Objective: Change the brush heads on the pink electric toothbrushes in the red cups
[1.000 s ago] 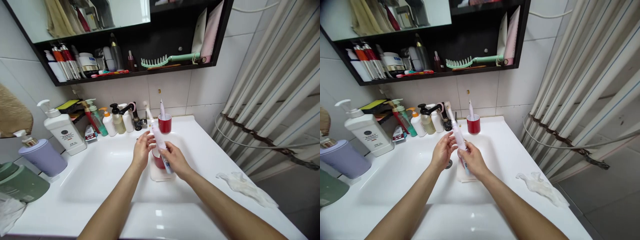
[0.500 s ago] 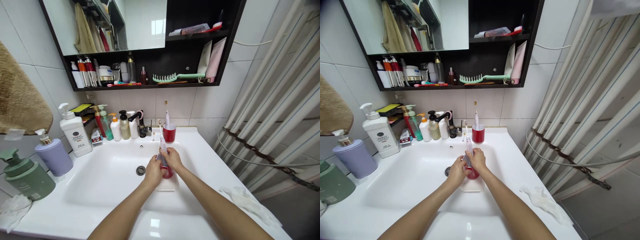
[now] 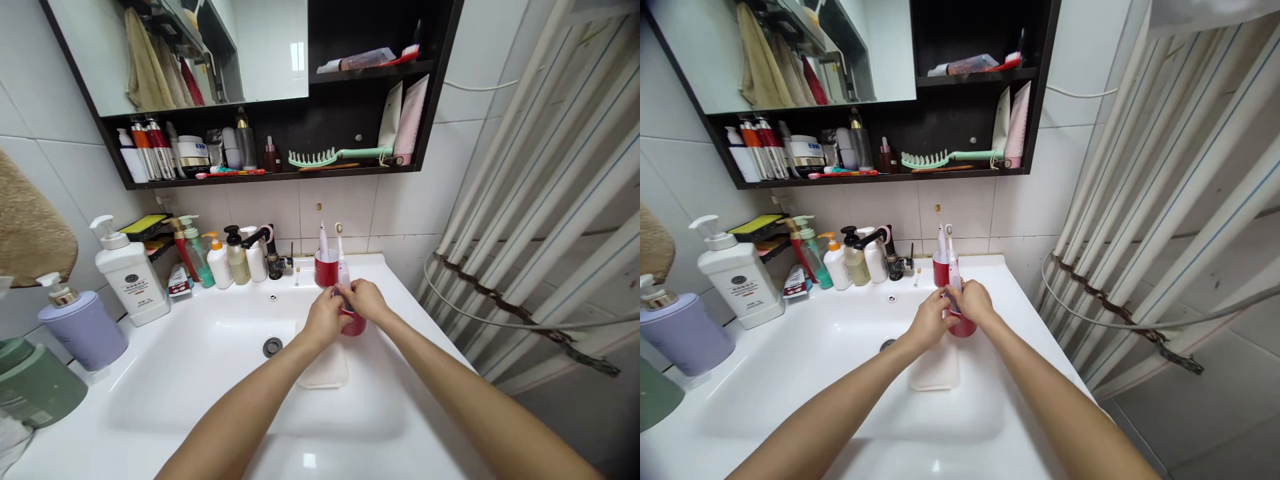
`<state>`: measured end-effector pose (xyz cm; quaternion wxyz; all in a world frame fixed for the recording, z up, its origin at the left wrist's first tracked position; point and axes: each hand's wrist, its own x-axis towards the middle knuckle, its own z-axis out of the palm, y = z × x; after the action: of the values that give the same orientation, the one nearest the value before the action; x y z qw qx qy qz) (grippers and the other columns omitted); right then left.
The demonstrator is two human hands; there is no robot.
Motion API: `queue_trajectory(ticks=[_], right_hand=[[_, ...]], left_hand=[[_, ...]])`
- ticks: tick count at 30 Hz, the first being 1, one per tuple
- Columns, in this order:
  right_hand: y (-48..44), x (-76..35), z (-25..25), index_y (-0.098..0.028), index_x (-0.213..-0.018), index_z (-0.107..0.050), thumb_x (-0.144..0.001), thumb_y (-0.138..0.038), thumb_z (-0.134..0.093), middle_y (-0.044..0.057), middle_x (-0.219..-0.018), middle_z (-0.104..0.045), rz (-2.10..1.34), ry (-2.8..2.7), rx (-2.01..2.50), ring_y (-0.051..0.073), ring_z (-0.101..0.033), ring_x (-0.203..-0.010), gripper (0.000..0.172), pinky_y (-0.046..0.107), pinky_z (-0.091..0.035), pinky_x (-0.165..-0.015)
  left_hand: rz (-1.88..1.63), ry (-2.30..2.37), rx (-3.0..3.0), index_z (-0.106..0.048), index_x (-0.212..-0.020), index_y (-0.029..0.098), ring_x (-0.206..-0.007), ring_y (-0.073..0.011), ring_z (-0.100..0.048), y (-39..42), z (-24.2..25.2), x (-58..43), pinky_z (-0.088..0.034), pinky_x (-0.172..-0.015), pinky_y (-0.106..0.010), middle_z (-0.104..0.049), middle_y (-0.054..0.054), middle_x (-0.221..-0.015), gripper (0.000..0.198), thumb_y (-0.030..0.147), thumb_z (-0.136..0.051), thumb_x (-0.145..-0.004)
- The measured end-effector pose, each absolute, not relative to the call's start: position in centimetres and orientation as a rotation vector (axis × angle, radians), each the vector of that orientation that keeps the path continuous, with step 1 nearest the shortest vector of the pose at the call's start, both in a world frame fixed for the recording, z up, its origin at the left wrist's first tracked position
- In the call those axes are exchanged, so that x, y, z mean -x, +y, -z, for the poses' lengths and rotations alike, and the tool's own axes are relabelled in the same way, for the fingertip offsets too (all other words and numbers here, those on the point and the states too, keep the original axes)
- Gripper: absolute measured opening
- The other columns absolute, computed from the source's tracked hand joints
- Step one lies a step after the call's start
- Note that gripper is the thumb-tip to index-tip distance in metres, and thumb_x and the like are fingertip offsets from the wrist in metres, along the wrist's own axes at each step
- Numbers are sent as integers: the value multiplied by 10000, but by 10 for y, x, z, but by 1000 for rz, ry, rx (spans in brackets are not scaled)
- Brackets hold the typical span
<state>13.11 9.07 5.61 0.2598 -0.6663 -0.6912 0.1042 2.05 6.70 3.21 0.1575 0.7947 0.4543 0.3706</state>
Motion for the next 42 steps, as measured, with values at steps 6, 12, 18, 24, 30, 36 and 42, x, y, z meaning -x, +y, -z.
queue_trajectory(ticks=[6,12,18,24,30,36,42], right_hand=[[132,-167,-79,-145,-587,-595,-680,-466,-338,93,-593,-610,-173,-1762,1992,170,-545,-566,421,227,-303,-443],[174,-175,-80,-123,-636,-604,-677,-481,-345,118,-650,-617,-186,-1690,2090,177,-555,-589,444,235,-331,-458],[202,-173,-76,-84,-716,-597,-652,-514,-376,160,-735,-607,-225,-1604,2141,201,-565,-634,488,251,-356,-476],[212,-169,-78,-82,-721,-586,-667,-472,-409,153,-744,-595,-247,-1578,2127,206,-556,-710,431,255,-389,-547],[184,-165,-98,-141,-935,-473,-758,-292,-380,52,-958,-503,-178,-1577,1987,129,-496,-813,251,328,-403,-708],[133,-125,-75,-164,-947,-473,-752,-301,-387,51,-963,-514,-289,-1702,1616,125,-502,-811,253,306,-406,-711],[95,-91,-26,-133,-706,-570,-633,-252,-498,39,-670,-621,-574,-1771,1445,137,-556,-605,157,230,-418,-560]], left_hand=[[-966,1357,-2296,-519,-683,164,-829,-161,-481,117,-52,-66,-382,-738,-280,-455,-45,-990,119,170,-544,-567],[-872,1440,-2313,-526,-750,155,-740,-155,-492,158,-52,-86,-394,-651,-268,-472,-55,-935,162,209,-515,-598],[-867,1550,-2418,-505,-849,171,-870,-180,-437,171,-54,-86,-365,-678,-272,-451,-75,-1015,204,156,-431,-659],[-962,1819,-2515,-477,-904,162,-998,-205,-337,171,-55,-52,-268,-813,-339,-434,-86,-1042,275,179,-484,-629],[-716,1840,-2481,-539,-781,176,-942,-205,-402,149,-55,-28,-357,-696,-288,-478,-68,-1007,174,148,-421,-655],[-726,1770,-2478,-540,-816,189,-963,-196,-392,80,-32,-11,-370,-720,-287,-433,-39,-1095,195,178,-445,-645],[-608,1784,-2386,-547,-813,203,-976,-201,-383,29,-10,4,-378,-724,-308,-409,-29,-1118,201,182,-442,-643]])
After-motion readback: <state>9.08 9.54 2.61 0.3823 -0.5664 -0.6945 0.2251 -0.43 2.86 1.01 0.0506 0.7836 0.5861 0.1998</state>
